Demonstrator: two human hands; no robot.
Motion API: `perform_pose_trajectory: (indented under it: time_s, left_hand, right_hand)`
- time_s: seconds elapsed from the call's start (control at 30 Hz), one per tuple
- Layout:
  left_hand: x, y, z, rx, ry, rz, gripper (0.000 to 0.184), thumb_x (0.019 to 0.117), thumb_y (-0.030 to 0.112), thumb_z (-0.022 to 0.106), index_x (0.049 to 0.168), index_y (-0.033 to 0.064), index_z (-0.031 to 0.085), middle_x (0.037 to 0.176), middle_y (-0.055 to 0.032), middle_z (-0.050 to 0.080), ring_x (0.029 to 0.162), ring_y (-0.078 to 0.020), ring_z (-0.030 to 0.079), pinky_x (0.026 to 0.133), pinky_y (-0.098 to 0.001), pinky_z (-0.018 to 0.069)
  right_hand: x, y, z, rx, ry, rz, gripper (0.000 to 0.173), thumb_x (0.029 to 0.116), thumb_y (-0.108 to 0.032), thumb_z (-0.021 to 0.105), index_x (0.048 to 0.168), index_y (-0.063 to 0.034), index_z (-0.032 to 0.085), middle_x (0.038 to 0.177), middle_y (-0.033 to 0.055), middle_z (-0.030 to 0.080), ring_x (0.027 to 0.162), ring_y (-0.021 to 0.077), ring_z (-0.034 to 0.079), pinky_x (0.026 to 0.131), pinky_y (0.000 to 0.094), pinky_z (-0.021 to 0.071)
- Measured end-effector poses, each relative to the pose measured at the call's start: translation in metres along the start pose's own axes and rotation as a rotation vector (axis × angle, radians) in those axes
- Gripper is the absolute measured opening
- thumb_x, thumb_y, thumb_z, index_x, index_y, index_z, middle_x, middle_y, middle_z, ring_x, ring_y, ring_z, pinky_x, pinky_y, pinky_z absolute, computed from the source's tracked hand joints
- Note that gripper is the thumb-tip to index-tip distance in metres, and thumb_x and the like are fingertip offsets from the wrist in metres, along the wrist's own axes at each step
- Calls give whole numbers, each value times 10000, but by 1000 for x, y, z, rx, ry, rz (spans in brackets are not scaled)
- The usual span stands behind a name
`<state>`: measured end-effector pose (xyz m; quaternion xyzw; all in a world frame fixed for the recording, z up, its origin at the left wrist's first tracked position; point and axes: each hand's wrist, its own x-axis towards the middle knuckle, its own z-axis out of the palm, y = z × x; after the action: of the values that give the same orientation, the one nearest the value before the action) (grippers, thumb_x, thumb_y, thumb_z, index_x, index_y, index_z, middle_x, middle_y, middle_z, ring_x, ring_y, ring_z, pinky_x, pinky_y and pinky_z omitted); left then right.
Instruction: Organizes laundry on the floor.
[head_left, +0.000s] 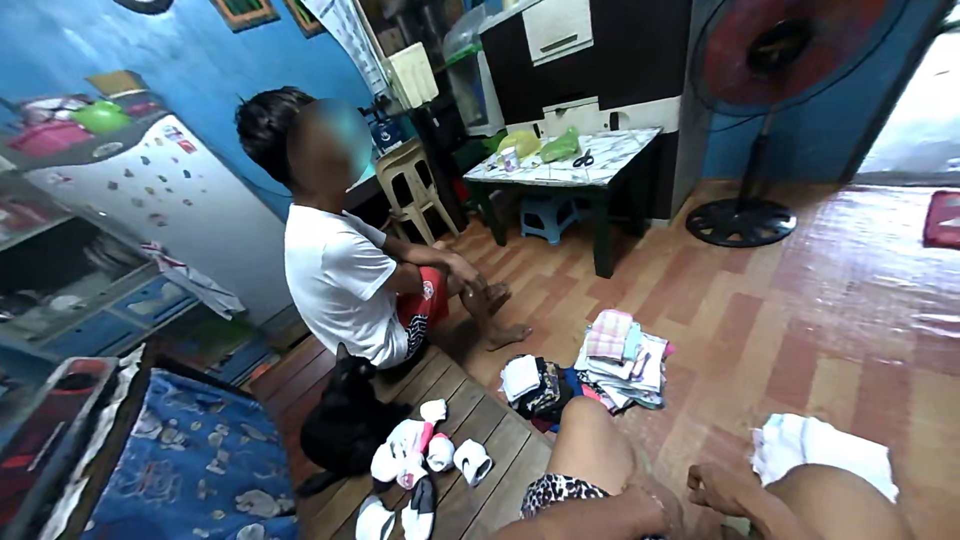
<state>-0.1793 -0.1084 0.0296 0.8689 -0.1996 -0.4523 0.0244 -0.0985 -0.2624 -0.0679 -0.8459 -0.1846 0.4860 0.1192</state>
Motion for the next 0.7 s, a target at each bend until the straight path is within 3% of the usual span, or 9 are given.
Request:
perform_pose_trajectory:
  time_s: [0.1,0.17,0.27,0.4,0.47,0.6,0.7]
  left_hand:
    - [4,6,1,42,-26,86,400,1003,390,595,1242,84,695,1194,-215,700,1158,-438,636,953,-696,465]
    - [7,0,-1,16,23,117,374,1006,341,598,1265,84,679,1170,-206,708,1111,-424,662,887,-679,504]
    - [10,-7,-4,-44,89,143,397,990,311,622,1314,83,646,1189,-195,701,1114,-402,666,899,-662,512]
    - [5,-16,1,-60,124,101,384,961,312,655,1271,85,670,1178,-211,702,1108,-430,661,889,-683,503]
    - [5,-19,2,-48,111,51,389,966,327,643,1289,112,674,1213,-209,697,1150,-442,644,932,-699,483]
    - [14,-16,2,-50,123,115,382,996,341,597,1305,132,680,1257,-182,694,1192,-393,644,1007,-650,479]
    - [24,-20,5,0,110,109,407,992,381,602,1308,136,676,1257,-178,696,1192,-389,646,1001,-645,484]
  right_hand:
    - [8,0,0,-10,31,-4,480,1014,-396,630,1321,-27,644,1305,258,649,1273,412,596,1085,600,441]
    - [7,-5,0,-20,29,-14,460,1014,-373,632,1321,-31,645,1299,258,652,1265,416,600,1078,608,444]
    - [-3,-17,-2,-70,-7,5,458,990,-339,661,1341,-46,634,1314,247,645,1267,411,598,1068,608,450]
    - [-23,-27,-5,-43,8,-24,534,1010,-435,629,1354,-26,623,1331,258,634,1302,412,574,1097,617,423]
    - [-22,-19,1,27,64,-34,510,1009,-399,631,1333,-6,633,1331,278,628,1297,442,569,1089,652,418]
    - [-45,-11,3,97,101,38,471,997,-326,652,1323,12,631,1336,304,612,1292,482,556,1059,702,415]
    - [-48,-7,2,78,115,74,466,987,-332,666,1295,17,648,1320,301,623,1279,477,568,1046,701,426]
